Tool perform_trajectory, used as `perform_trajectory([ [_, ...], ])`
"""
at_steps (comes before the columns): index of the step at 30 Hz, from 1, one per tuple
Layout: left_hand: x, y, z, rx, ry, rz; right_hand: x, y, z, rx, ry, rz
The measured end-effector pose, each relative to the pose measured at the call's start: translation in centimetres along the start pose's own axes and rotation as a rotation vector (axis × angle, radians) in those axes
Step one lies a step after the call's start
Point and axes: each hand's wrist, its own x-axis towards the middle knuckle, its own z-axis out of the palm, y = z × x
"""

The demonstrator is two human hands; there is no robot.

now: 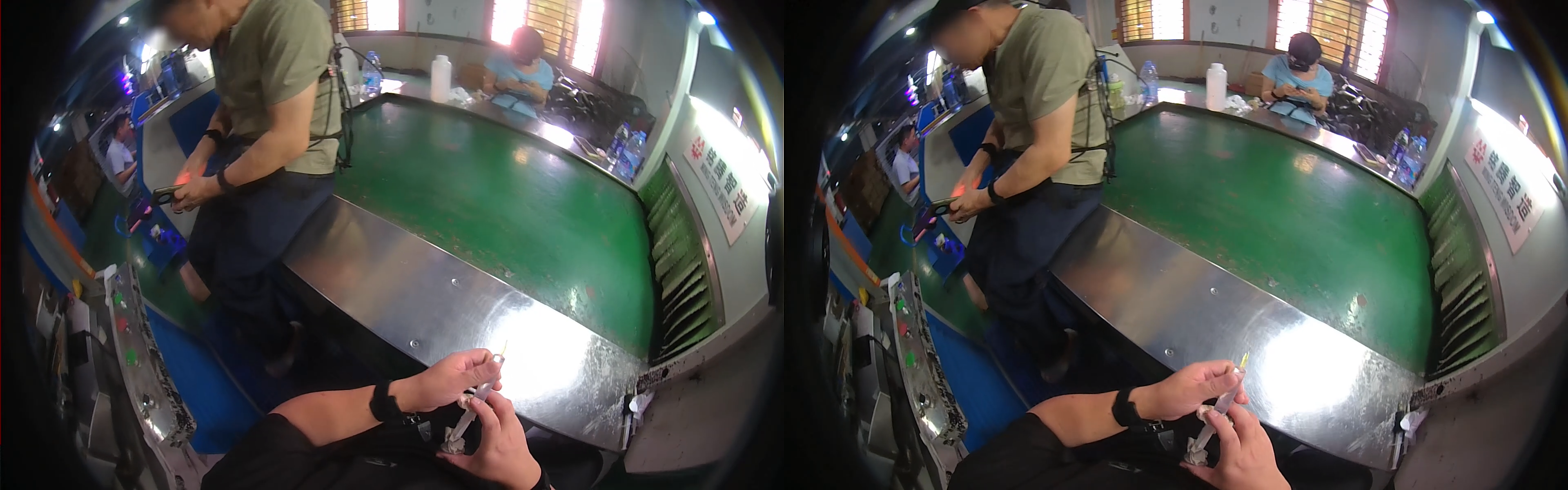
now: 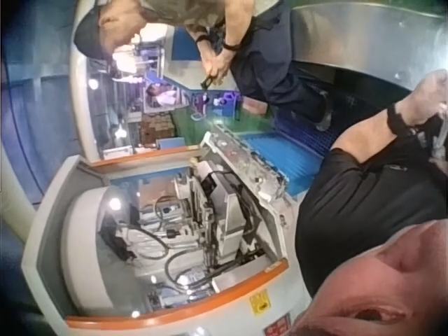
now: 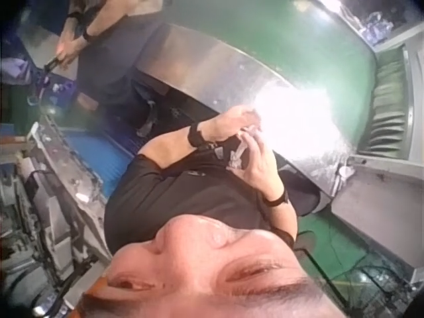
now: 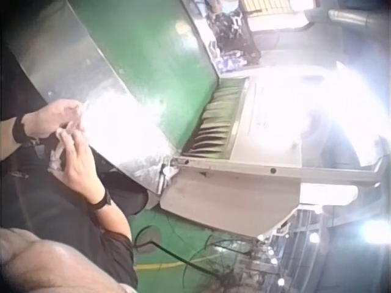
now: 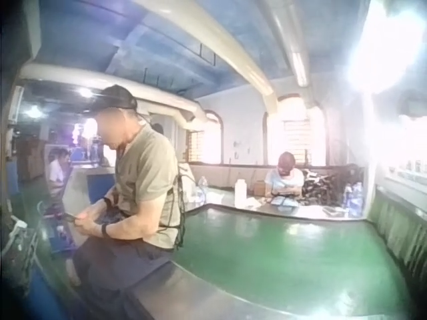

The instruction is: Pouring adhesive into a bottle and applying components to shoes in a factory.

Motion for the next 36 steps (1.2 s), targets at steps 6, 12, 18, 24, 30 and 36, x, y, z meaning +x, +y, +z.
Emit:
perform_trajectory([
  [6,0.2,0.5,0.5,-0.204,-0.149,0.019,-0.1,0.7,-0.3,0.114,0.128,-0.043],
  [12,1.4,0.6,1.4,-0.224,0.036,0.048,1.0,1.5,0.1,-0.005,0.132,0.024],
  [18,1.5,1.5,1.1,-0.208,0.063,0.062,2.7,2.3,2.1,-0.001,0.181,-0.002],
  [24,1.7,1.4,0.0,-0.277,0.075,0.139,4.3,3.0,2.5,-0.010,0.209,-0.064],
  [30,-0.3,1.1,-3.7,0.734,0.342,0.501,-0.5,3.6,-1.9,-0.003,0.051,0.079],
  [36,-6.5,2.9,-11.0,0.895,0.676,0.371,-6.1,5.6,-5.4,-0.174,0.010,0.311],
])
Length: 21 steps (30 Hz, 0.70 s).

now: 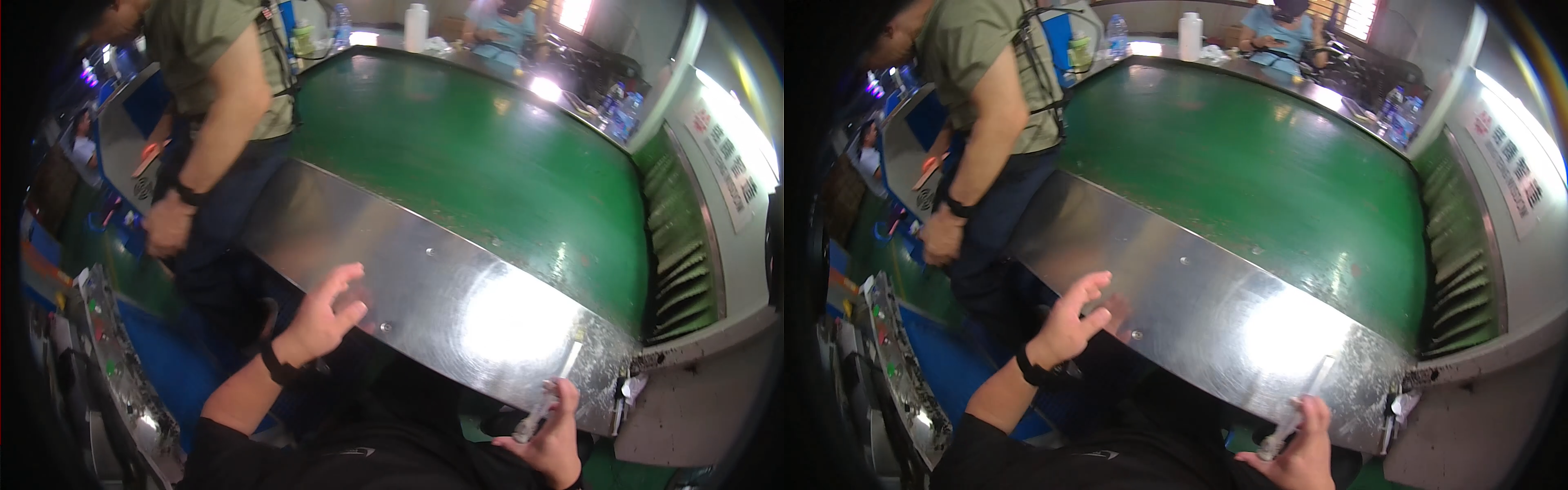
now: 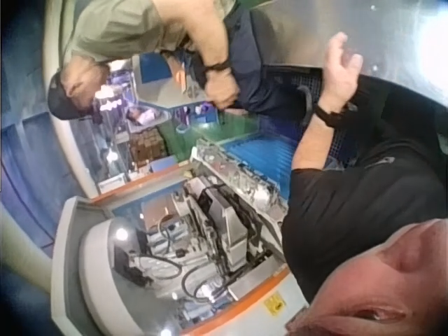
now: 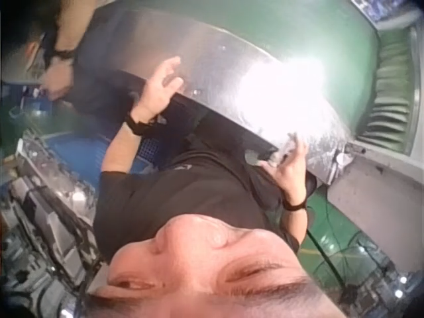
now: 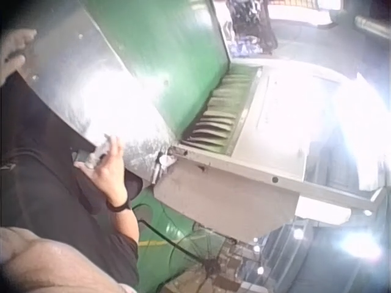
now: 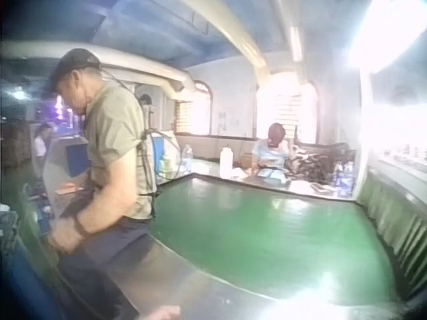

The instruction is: Pouring adhesive into a bottle and applying components to shoes in a factory.

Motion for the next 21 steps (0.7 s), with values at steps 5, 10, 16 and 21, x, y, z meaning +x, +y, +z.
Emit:
perform_trajectory([
  [5,0.8,-3.4,-10.3,-0.527,0.377,-0.259,-1.5,1.2,0.2,0.291,0.112,0.325],
  [10,-2.9,-3.4,-11.3,-0.383,0.295,-0.271,-0.8,0.6,1.3,0.286,0.185,0.352],
  [16,-6.9,-3.3,-11.7,-0.763,0.283,-0.188,0.6,-0.2,2.1,0.290,0.150,0.325],
  [21,-8.9,-8.7,-17.9,-0.765,0.670,-0.284,1.7,-1.2,2.4,0.334,0.150,0.277],
])
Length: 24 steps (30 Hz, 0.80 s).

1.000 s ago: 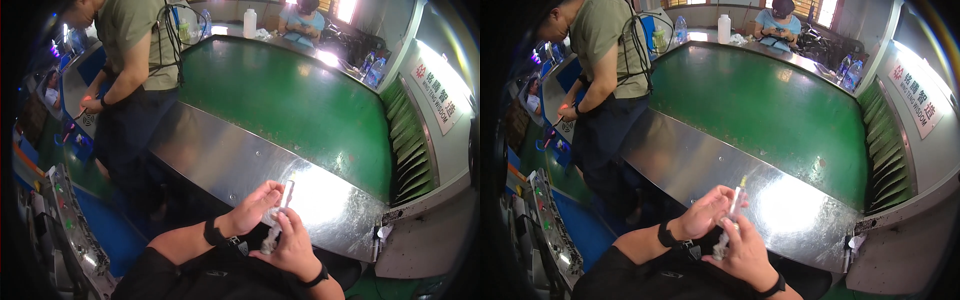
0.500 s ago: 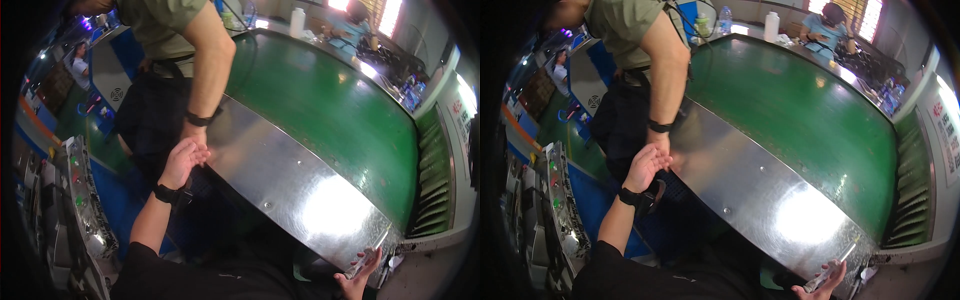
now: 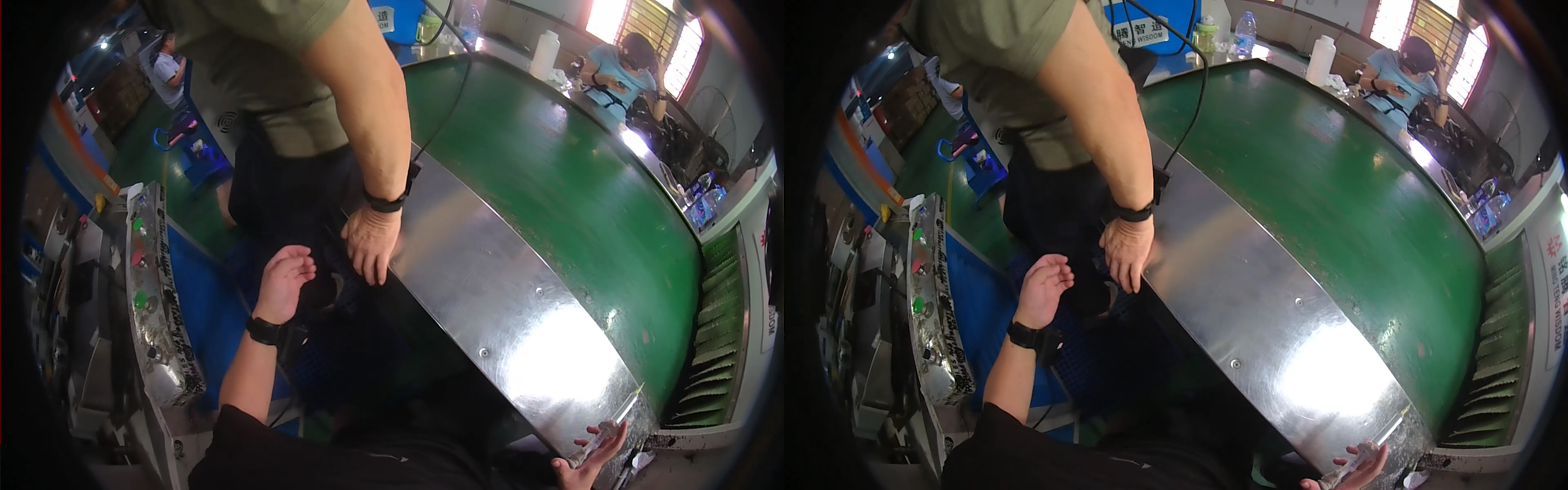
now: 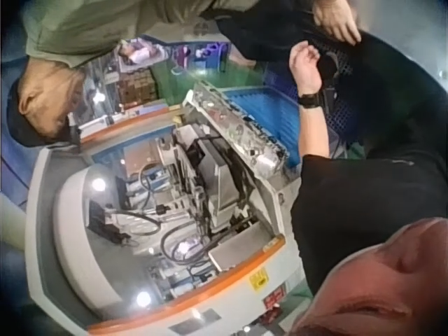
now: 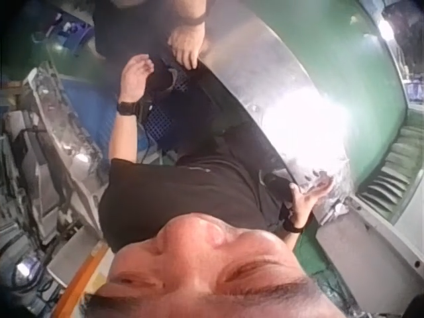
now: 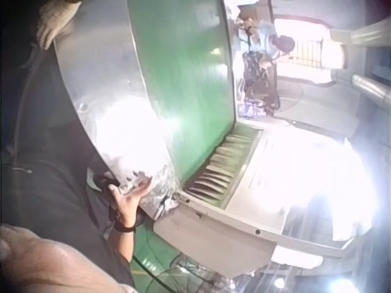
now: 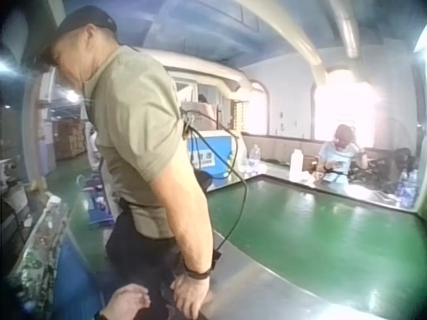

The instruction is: Pouring adhesive into a bottle and applying components to shoes in a factory.

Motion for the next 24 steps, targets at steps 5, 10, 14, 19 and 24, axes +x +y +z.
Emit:
perform_trajectory([
  [5,1.2,-1.2,-7.9,0.143,0.418,0.057,-0.2,-0.4,-0.2,-0.014,0.002,0.035],
  [10,-3.2,-6.3,-8.1,0.410,0.105,-0.182,-1.0,0.6,-0.2,0.005,0.004,-0.002],
  [14,-6.5,-12.2,-3.4,0.483,-0.108,-0.464,-1.0,1.7,0.0,-0.011,-0.003,-0.058],
  [19,-7.9,-12.9,0.2,1.109,-0.461,-0.059,-2.8,1.7,-1.3,0.177,-0.116,0.072],
  [24,-8.4,-8.5,0.4,1.202,-0.455,0.119,-4.6,0.9,-2.5,0.120,-0.053,-0.025],
])
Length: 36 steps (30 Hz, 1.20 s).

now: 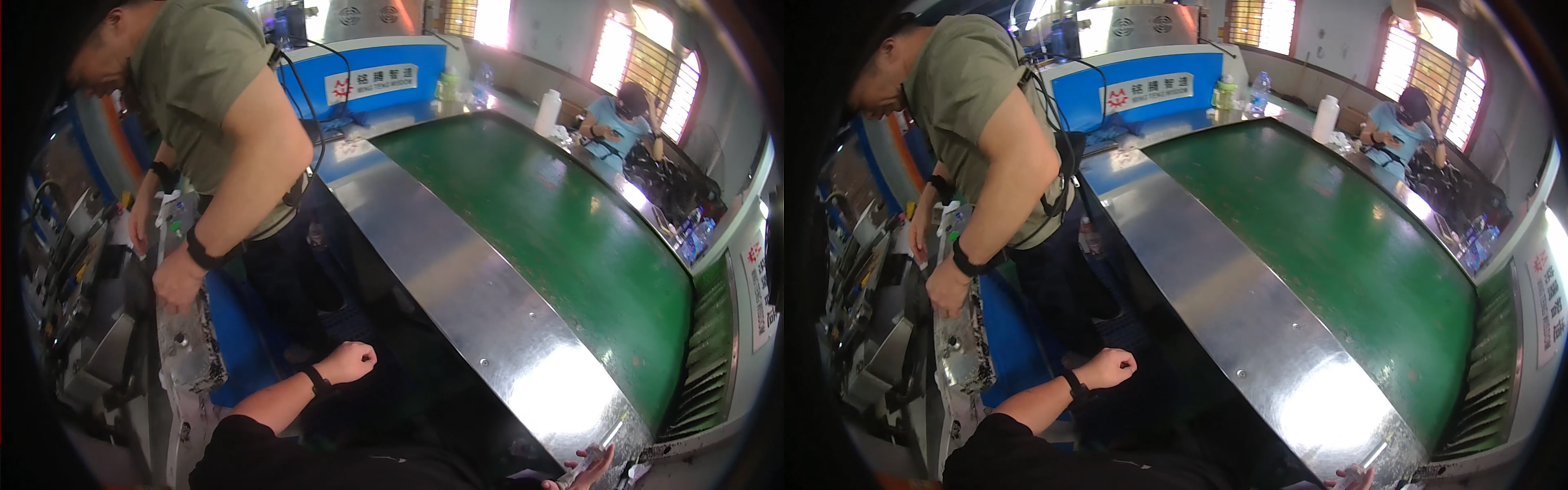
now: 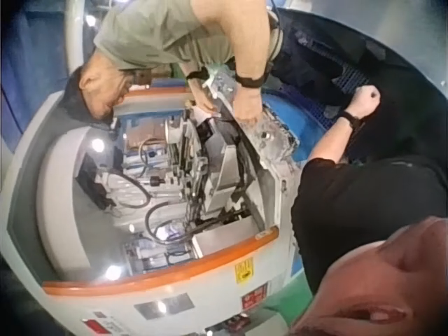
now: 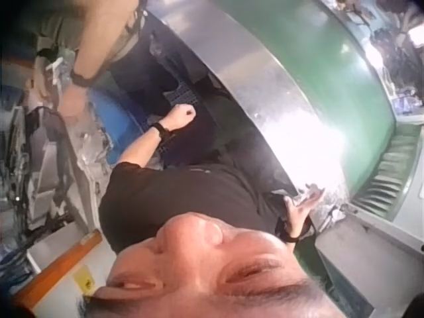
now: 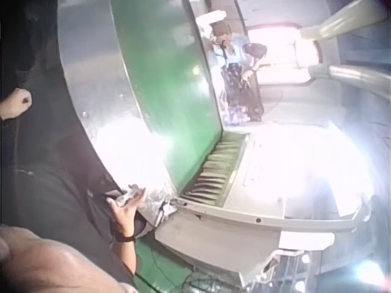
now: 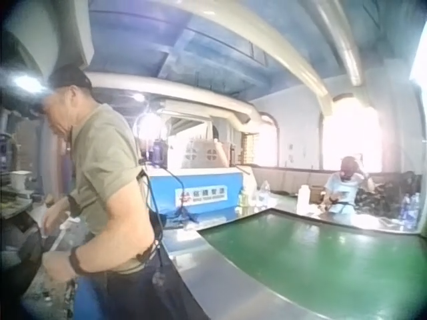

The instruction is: Pouring adhesive into a bottle and applying components to shoes in a factory.

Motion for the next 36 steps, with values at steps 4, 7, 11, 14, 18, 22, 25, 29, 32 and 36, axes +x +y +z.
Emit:
perform_trajectory([
  [4,-1.0,1.4,0.2,-0.009,0.081,0.011,-0.2,-0.4,0.3,0.066,0.029,-0.046],
  [7,-1.6,1.8,1.6,0.010,0.086,-0.017,0.1,-0.6,0.8,0.092,0.010,-0.029],
  [11,-2.2,1.8,2.8,-0.035,0.038,-0.032,0.1,0.1,1.1,0.112,-0.031,-0.014],
  [14,-2.3,2.0,3.5,-0.049,0.028,0.034,-0.4,1.5,1.2,0.095,-0.054,-0.001],
  [18,-2.3,2.9,3.6,-0.153,0.049,0.005,-1.5,3.2,1.1,0.213,-0.004,0.110],
  [22,-1.0,4.6,2.5,-0.108,-0.026,-0.027,-1.6,3.7,0.2,0.129,0.178,-0.201],
  [25,0.6,7.0,2.6,0.055,0.182,0.323,-1.5,3.7,-0.2,0.093,0.196,-0.250],
  [29,2.4,10.2,3.7,0.086,0.078,0.449,-2.3,4.1,-0.1,0.173,0.239,-0.194],
  [32,3.7,11.7,5.0,0.190,0.017,0.465,-3.4,4.7,-0.3,0.047,0.291,-0.235],
  [36,5.5,13.1,6.2,0.341,-0.036,0.460,-4.1,5.6,-0.7,0.067,0.367,-0.252],
])
